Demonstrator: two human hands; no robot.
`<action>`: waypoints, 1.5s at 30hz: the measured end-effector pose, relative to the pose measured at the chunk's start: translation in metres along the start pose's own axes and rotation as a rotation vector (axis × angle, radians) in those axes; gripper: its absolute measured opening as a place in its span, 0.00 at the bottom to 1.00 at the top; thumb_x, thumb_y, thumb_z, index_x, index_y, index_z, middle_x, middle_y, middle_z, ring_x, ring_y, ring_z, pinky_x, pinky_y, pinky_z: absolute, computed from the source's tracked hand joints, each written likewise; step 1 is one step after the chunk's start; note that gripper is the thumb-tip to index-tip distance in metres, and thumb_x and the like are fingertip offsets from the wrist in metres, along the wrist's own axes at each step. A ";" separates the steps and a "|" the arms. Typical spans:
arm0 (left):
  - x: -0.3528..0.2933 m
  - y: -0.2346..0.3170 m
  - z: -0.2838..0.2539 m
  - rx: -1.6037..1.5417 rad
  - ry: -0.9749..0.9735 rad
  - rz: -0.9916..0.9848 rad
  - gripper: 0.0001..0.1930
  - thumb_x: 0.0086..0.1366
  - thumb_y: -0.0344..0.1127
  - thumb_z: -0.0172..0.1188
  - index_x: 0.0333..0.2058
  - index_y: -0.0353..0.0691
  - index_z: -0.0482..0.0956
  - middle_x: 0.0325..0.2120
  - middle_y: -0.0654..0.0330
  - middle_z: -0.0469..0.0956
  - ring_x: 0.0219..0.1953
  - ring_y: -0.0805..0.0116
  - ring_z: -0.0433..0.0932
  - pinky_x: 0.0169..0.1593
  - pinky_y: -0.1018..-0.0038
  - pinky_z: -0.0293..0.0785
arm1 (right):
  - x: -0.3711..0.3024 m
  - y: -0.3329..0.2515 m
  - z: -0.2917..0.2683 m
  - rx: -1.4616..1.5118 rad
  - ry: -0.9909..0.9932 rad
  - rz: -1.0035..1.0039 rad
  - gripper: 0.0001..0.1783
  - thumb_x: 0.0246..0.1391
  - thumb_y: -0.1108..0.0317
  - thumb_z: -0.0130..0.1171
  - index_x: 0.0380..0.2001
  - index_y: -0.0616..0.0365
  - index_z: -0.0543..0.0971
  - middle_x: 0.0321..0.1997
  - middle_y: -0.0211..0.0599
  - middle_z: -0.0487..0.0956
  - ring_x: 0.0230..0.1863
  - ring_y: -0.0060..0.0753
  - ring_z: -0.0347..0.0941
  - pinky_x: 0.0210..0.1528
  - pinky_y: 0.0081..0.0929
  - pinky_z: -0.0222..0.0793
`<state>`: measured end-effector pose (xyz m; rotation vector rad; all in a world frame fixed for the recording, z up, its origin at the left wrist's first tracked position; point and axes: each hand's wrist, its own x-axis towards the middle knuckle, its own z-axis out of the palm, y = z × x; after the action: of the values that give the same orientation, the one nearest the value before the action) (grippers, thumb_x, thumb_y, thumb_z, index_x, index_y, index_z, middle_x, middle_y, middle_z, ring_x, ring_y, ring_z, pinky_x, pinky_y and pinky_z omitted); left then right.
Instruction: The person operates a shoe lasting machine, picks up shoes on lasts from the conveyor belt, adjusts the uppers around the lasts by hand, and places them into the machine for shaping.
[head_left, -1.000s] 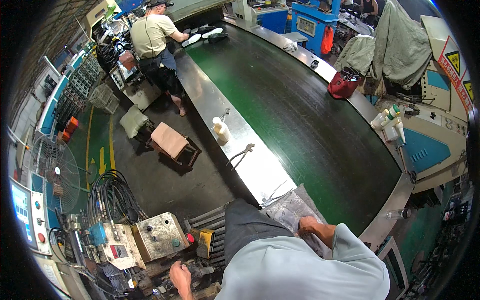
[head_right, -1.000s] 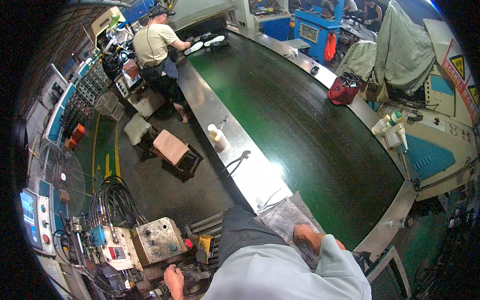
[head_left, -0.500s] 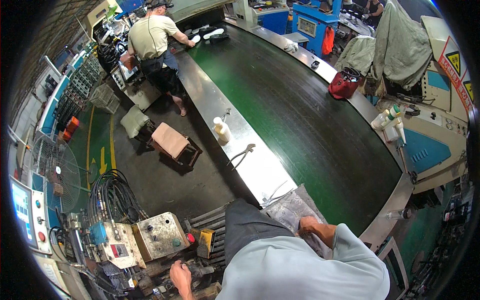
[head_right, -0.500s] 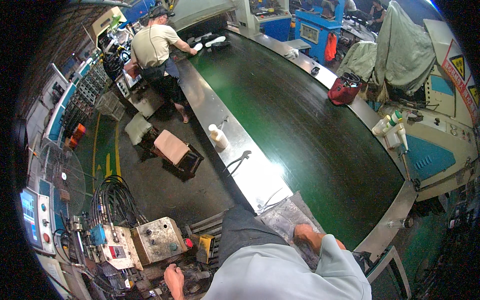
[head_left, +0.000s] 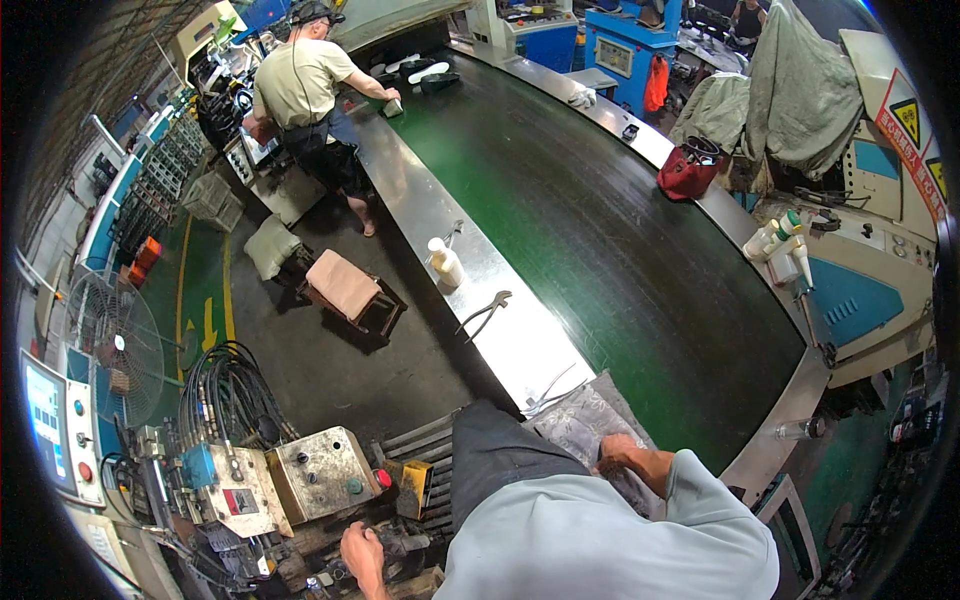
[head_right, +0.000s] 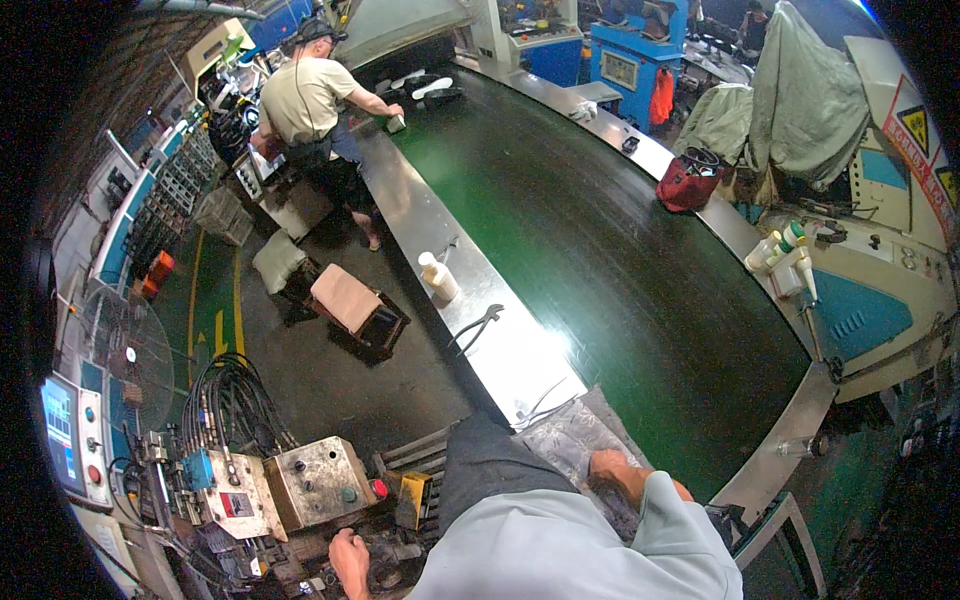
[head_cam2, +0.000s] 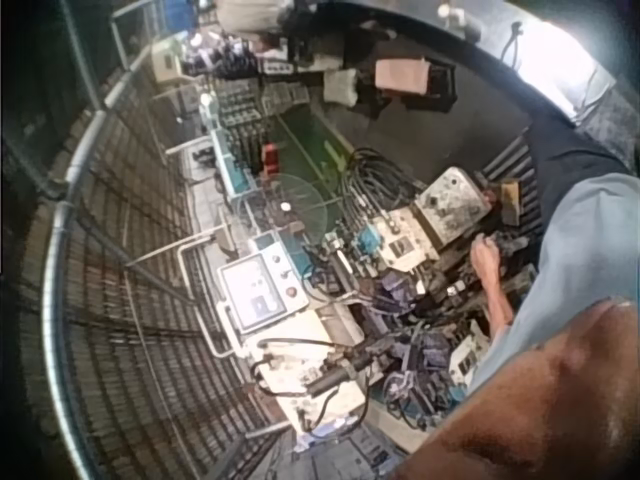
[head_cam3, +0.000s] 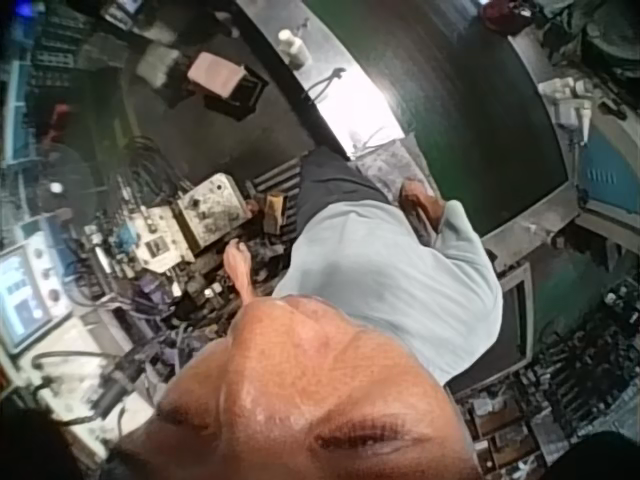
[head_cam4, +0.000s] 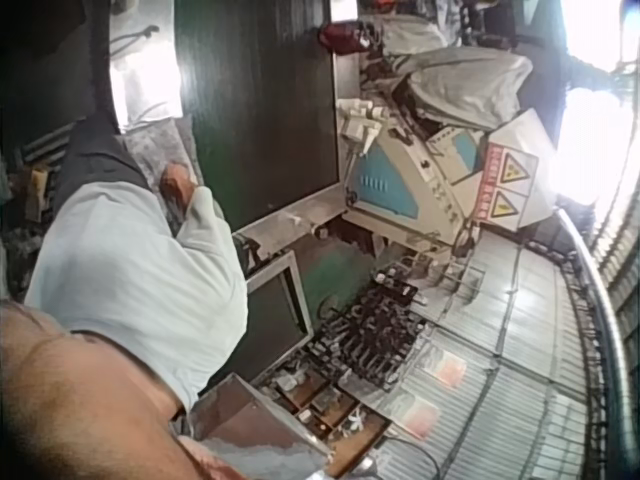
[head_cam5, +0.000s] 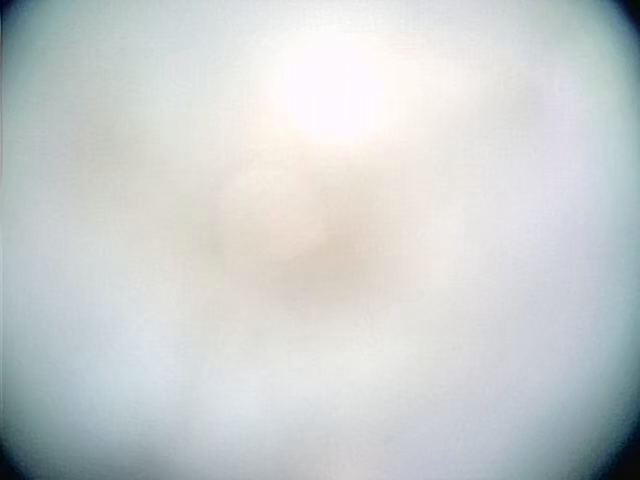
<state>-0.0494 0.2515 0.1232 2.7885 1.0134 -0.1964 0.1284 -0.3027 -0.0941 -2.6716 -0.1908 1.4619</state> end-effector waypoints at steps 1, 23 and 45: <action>0.000 -0.002 0.001 0.000 0.006 0.012 0.14 0.62 0.31 0.63 0.45 0.33 0.83 0.39 0.44 0.83 0.46 0.41 0.80 0.51 0.52 0.75 | 0.000 0.001 0.000 0.000 0.001 -0.001 0.36 0.41 0.37 0.77 0.35 0.64 0.88 0.40 0.53 0.87 0.45 0.52 0.85 0.47 0.45 0.79; -0.002 -0.004 0.003 -0.020 -0.007 -0.006 0.15 0.63 0.32 0.63 0.47 0.35 0.83 0.42 0.44 0.82 0.48 0.42 0.79 0.53 0.53 0.74 | -0.015 -0.007 -0.013 0.022 -0.033 0.001 0.36 0.39 0.37 0.77 0.36 0.63 0.88 0.41 0.51 0.87 0.45 0.53 0.85 0.48 0.44 0.80; -0.001 0.004 -0.002 -0.007 -0.023 -0.041 0.14 0.63 0.31 0.62 0.47 0.34 0.83 0.42 0.46 0.82 0.48 0.42 0.80 0.54 0.53 0.74 | -0.001 -0.002 -0.001 0.003 -0.023 0.028 0.37 0.39 0.36 0.77 0.42 0.57 0.88 0.47 0.45 0.87 0.52 0.48 0.84 0.54 0.42 0.79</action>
<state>-0.0475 0.2483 0.1262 2.7542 1.0639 -0.2293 0.1291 -0.3009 -0.0924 -2.6669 -0.1539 1.5000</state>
